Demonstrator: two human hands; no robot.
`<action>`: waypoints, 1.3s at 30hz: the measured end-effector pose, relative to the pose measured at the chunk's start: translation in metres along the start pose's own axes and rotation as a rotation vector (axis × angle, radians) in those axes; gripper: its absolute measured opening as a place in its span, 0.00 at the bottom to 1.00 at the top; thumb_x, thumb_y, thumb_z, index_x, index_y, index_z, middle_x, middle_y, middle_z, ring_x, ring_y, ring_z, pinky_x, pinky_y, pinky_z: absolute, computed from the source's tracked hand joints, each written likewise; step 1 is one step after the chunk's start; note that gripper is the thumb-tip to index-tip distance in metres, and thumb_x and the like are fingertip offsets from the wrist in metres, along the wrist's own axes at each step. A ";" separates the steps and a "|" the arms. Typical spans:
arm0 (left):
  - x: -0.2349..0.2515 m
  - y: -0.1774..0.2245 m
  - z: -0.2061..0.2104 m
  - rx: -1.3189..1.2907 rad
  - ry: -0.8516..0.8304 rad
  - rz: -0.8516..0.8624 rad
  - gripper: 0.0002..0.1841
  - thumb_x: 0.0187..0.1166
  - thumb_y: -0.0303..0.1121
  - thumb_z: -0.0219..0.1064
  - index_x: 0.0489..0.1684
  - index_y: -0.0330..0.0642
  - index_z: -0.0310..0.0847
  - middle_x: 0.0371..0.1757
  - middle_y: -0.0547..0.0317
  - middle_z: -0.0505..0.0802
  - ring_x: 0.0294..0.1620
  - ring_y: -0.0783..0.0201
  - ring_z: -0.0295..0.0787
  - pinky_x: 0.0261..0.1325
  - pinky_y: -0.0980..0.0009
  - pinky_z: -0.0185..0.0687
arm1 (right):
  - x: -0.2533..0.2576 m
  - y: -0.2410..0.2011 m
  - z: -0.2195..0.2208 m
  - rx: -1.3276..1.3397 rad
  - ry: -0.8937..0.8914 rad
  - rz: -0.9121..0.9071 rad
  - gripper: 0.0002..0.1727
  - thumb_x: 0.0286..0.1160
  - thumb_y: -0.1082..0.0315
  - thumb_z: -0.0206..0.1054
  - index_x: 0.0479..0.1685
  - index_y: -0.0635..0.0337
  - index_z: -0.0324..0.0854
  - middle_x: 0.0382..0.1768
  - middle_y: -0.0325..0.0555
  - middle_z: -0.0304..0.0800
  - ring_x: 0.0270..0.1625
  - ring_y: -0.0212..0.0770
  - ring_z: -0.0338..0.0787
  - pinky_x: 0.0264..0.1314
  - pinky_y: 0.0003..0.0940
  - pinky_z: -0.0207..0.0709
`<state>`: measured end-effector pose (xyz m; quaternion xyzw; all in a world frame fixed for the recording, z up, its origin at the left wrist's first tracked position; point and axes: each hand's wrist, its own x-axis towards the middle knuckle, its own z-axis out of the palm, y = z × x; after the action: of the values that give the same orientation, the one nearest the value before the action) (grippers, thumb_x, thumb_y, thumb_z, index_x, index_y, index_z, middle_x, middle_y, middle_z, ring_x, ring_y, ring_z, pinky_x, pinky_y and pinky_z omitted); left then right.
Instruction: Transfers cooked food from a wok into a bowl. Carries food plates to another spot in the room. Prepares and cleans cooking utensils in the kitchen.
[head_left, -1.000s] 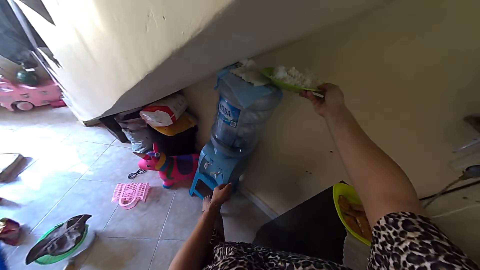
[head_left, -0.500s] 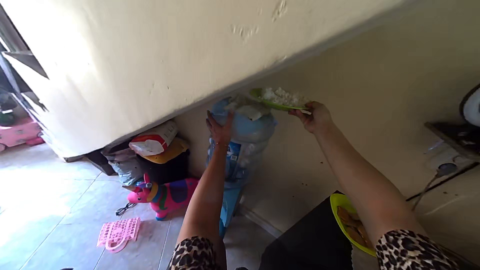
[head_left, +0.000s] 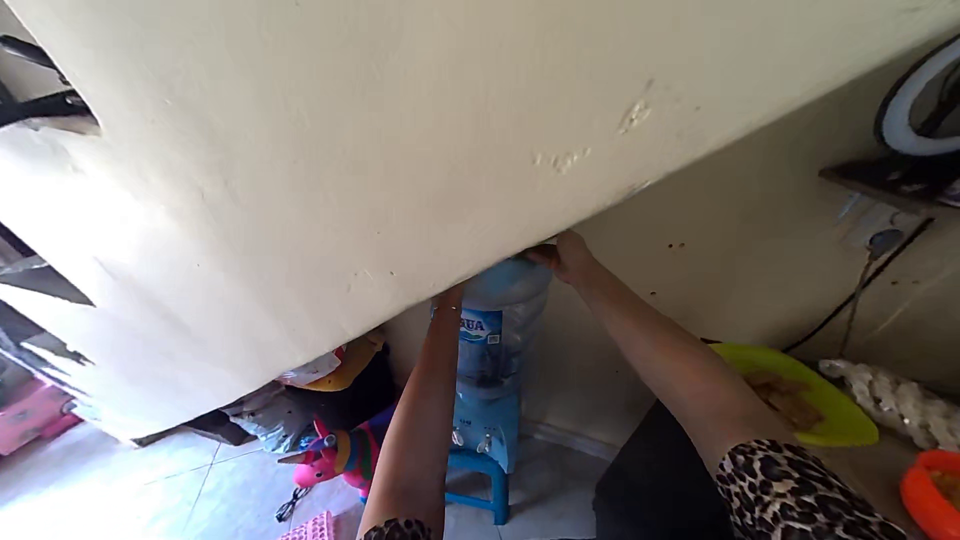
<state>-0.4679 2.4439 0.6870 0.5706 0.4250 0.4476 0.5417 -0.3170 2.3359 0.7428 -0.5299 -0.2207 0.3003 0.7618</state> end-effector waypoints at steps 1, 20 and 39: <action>0.002 0.000 -0.004 0.028 -0.035 -0.003 0.53 0.72 0.40 0.80 0.93 0.35 0.41 0.79 0.24 0.74 0.79 0.35 0.73 0.79 0.44 0.69 | 0.003 0.000 -0.002 -0.022 -0.012 0.003 0.21 0.96 0.57 0.43 0.72 0.63 0.66 0.45 0.53 0.88 0.34 0.39 0.93 0.38 0.32 0.89; -0.005 0.028 -0.012 0.070 -0.171 -0.076 0.49 0.77 0.40 0.69 0.94 0.36 0.36 0.87 0.30 0.63 0.85 0.39 0.64 0.79 0.46 0.68 | -0.004 0.002 0.001 -0.014 0.138 -0.003 0.30 0.94 0.44 0.46 0.82 0.56 0.62 0.54 0.52 0.84 0.38 0.39 0.89 0.38 0.29 0.85; -0.015 0.014 -0.009 0.101 -0.336 -0.059 0.49 0.79 0.44 0.70 0.93 0.33 0.37 0.84 0.29 0.69 0.83 0.39 0.67 0.79 0.46 0.68 | -0.063 -0.001 0.004 0.074 0.323 -0.137 0.24 0.89 0.69 0.54 0.79 0.64 0.58 0.56 0.55 0.76 0.43 0.42 0.89 0.42 0.33 0.89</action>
<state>-0.4799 2.4305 0.7006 0.6511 0.3670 0.3078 0.5887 -0.3646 2.2951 0.7444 -0.5267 -0.1197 0.1665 0.8249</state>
